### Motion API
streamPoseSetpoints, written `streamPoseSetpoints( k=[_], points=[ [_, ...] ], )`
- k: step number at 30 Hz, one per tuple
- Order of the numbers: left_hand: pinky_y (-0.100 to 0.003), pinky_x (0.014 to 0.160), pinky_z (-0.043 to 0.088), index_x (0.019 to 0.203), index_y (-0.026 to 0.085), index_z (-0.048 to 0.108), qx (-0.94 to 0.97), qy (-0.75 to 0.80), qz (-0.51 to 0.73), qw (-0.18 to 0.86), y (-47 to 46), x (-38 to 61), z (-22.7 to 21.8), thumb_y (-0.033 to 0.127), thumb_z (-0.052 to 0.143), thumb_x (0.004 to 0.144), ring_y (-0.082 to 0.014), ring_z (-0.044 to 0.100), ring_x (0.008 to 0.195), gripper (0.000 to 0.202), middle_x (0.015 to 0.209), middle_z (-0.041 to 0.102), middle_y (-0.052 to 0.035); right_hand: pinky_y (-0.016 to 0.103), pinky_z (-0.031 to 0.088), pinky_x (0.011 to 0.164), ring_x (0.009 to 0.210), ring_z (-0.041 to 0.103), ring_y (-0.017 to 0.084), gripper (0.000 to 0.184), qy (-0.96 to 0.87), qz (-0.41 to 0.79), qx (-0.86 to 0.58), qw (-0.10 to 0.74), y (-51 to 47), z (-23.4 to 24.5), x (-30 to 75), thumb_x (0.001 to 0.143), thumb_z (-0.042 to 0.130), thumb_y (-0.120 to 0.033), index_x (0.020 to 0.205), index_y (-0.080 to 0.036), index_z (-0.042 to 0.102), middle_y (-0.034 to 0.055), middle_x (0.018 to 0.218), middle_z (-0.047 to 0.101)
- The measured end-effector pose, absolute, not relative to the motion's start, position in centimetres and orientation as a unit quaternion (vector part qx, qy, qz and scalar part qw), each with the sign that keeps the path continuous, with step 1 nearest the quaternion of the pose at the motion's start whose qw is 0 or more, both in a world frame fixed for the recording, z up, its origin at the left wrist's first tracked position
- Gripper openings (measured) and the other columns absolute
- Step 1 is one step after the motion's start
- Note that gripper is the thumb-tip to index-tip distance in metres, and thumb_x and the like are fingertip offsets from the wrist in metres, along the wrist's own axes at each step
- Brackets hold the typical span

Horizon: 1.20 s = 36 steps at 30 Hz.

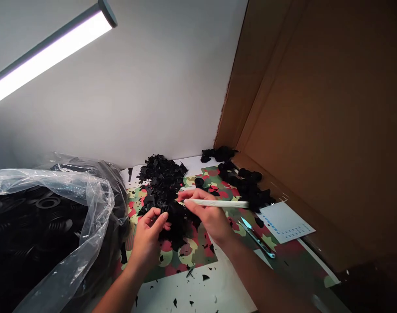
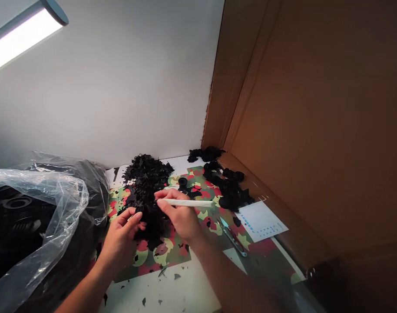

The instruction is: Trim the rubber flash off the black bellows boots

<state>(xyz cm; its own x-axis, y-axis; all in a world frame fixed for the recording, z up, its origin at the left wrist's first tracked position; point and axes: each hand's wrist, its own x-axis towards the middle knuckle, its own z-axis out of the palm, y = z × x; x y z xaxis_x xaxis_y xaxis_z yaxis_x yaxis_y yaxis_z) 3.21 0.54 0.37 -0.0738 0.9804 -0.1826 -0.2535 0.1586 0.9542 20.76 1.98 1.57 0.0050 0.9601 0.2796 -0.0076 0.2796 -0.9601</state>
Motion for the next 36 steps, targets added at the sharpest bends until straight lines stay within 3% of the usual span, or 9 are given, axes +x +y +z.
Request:
streamPoseSetpoints(
  k=[4, 9, 13, 18, 22, 27, 31, 36],
  points=[
    [-0.019, 0.055, 0.053, 0.069, 0.016, 0.063, 0.307, 0.495, 0.572, 0.577, 0.9, 3.4, 0.9, 0.043, 0.097, 0.050, -0.0100, 0.063, 0.058, 0.047, 0.067, 0.060, 0.0044, 0.036, 0.052, 0.085, 0.092, 0.067, 0.022, 0.022, -0.562, 0.367, -0.413, 0.616, 1.0, 2.2, 20.5, 0.090, 0.060, -0.030, 0.070, -0.023, 0.056, 0.0056, 0.097, 0.074],
    [-0.019, 0.056, 0.055, 0.071, 0.016, 0.064, 0.319, 0.476, 0.580, 0.579, 0.7, 3.5, 0.8, 0.040, 0.096, 0.057, -0.0105, 0.064, 0.058, 0.042, 0.065, 0.065, 0.0037, 0.034, 0.054, 0.081, 0.090, 0.069, 0.021, 0.019, -0.619, 0.349, -0.421, 0.564, -0.1, 2.3, 18.7, 0.088, 0.060, -0.024, 0.070, -0.024, 0.054, 0.0056, 0.095, 0.073],
    [-0.019, 0.052, 0.052, 0.070, 0.017, 0.064, 0.334, 0.475, 0.586, 0.565, 0.5, 3.6, 0.6, 0.042, 0.095, 0.058, -0.0102, 0.062, 0.055, 0.041, 0.063, 0.067, 0.0033, 0.033, 0.055, 0.076, 0.085, 0.071, 0.021, 0.016, -0.612, 0.355, -0.450, 0.546, 0.0, 1.8, 18.3, 0.089, 0.058, -0.027, 0.073, -0.023, 0.058, 0.0058, 0.095, 0.076],
    [-0.020, 0.059, 0.051, 0.071, 0.017, 0.064, 0.362, 0.478, 0.570, 0.562, 0.2, 3.4, 0.5, 0.044, 0.094, 0.058, -0.0109, 0.062, 0.061, 0.043, 0.066, 0.069, 0.0015, 0.031, 0.055, 0.072, 0.079, 0.072, 0.020, 0.016, -0.604, 0.366, -0.459, 0.539, -0.1, 1.5, 18.5, 0.091, 0.058, -0.030, 0.077, -0.023, 0.062, 0.0059, 0.096, 0.079],
    [-0.020, 0.061, 0.047, 0.071, 0.018, 0.058, 0.393, 0.485, 0.559, 0.545, -0.1, 3.3, 0.5, 0.047, 0.092, 0.062, -0.0108, 0.058, 0.063, 0.046, 0.066, 0.064, 0.0028, 0.032, 0.056, 0.074, 0.081, 0.074, 0.020, 0.017, -0.606, 0.359, -0.450, 0.549, -0.1, 1.2, 18.4, 0.091, 0.058, -0.029, 0.076, -0.023, 0.061, 0.0060, 0.099, 0.080],
    [-0.018, 0.053, 0.037, 0.065, 0.019, 0.053, 0.482, 0.493, 0.567, 0.451, -0.2, 3.3, 0.3, 0.042, 0.086, 0.071, -0.0089, 0.042, 0.060, 0.041, 0.068, 0.044, 0.0057, 0.038, 0.055, 0.087, 0.095, 0.072, 0.023, 0.016, -0.629, 0.281, -0.439, 0.576, 0.0, 1.4, 18.5, 0.091, 0.059, -0.023, 0.076, -0.024, 0.059, 0.0059, 0.098, 0.077],
    [-0.020, 0.054, 0.040, 0.063, 0.019, 0.053, 0.545, 0.483, 0.556, 0.402, -0.3, 3.4, 0.4, 0.041, 0.081, 0.077, -0.0111, 0.042, 0.063, 0.038, 0.071, 0.044, 0.0035, 0.041, 0.054, 0.093, 0.104, 0.072, 0.024, 0.016, -0.661, 0.268, -0.419, 0.563, 0.2, 1.8, 18.9, 0.091, 0.060, -0.019, 0.076, -0.025, 0.057, 0.0065, 0.106, 0.078],
    [-0.022, 0.055, 0.041, 0.064, 0.020, 0.058, 0.575, 0.485, 0.535, 0.384, -0.3, 3.3, 0.6, 0.046, 0.078, 0.078, -0.0136, 0.045, 0.064, 0.035, 0.075, 0.049, 0.0013, 0.039, 0.054, 0.085, 0.093, 0.073, 0.023, 0.012, -0.682, 0.266, -0.429, 0.530, 0.2, 1.8, 19.3, 0.092, 0.059, -0.020, 0.081, -0.025, 0.061, 0.0047, 0.102, 0.080]
  ],
)
